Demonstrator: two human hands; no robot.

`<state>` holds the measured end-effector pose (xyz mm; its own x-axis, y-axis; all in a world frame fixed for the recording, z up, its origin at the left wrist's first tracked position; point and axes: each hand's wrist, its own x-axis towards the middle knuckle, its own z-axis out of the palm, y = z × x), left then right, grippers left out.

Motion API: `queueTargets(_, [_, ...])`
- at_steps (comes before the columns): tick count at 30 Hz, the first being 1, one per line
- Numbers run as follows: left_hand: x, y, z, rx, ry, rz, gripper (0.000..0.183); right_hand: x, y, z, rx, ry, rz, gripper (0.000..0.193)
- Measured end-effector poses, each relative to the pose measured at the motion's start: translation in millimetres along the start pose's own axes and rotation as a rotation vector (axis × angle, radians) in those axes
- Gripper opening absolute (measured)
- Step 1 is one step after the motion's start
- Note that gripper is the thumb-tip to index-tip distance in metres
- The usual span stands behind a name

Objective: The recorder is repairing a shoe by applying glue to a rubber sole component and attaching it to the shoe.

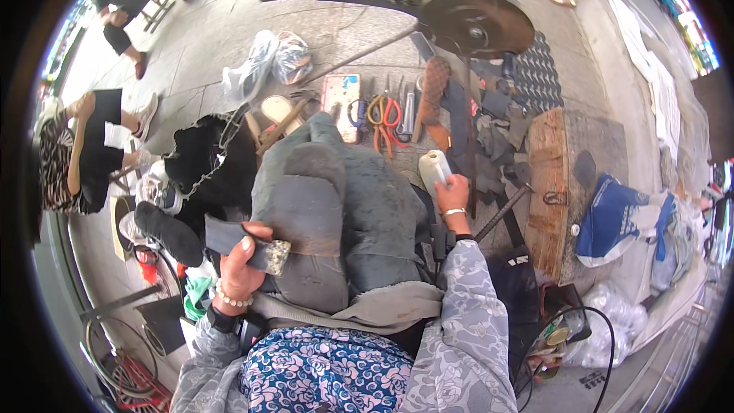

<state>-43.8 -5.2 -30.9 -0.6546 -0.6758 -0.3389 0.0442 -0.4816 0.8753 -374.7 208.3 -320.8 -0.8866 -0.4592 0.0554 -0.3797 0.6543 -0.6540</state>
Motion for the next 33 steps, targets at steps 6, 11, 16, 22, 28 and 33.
queueTargets(6, [-3, -5, -11, -0.121, -0.081, 0.058, 0.033, 32, -92, -110, 0.691, 0.036, 0.136, 0.014])
queueTargets(11, [2, -8, -13, -0.261, -0.153, 0.072, 0.031, 29, -182, -211, 0.866, 0.022, -0.193, 0.011])
queueTargets(16, [3, -11, -13, -0.323, -0.165, 0.031, 0.03, 1, -232, -247, 1.172, -0.155, -0.132, 0.013])
queueTargets(22, [1, -7, -12, -0.365, -0.218, 0.026, 0.028, -33, -234, -217, 1.196, -0.023, 0.104, 0.025])
queueTargets(28, [1, -8, -14, -0.353, -0.221, 0.032, 0.026, -38, -262, -228, 0.763, -0.246, -0.265, 0.065])
queueTargets(33, [0, -7, -11, -0.361, -0.218, 0.023, 0.027, -27, -270, -206, 0.617, -0.049, -0.407, 0.083])
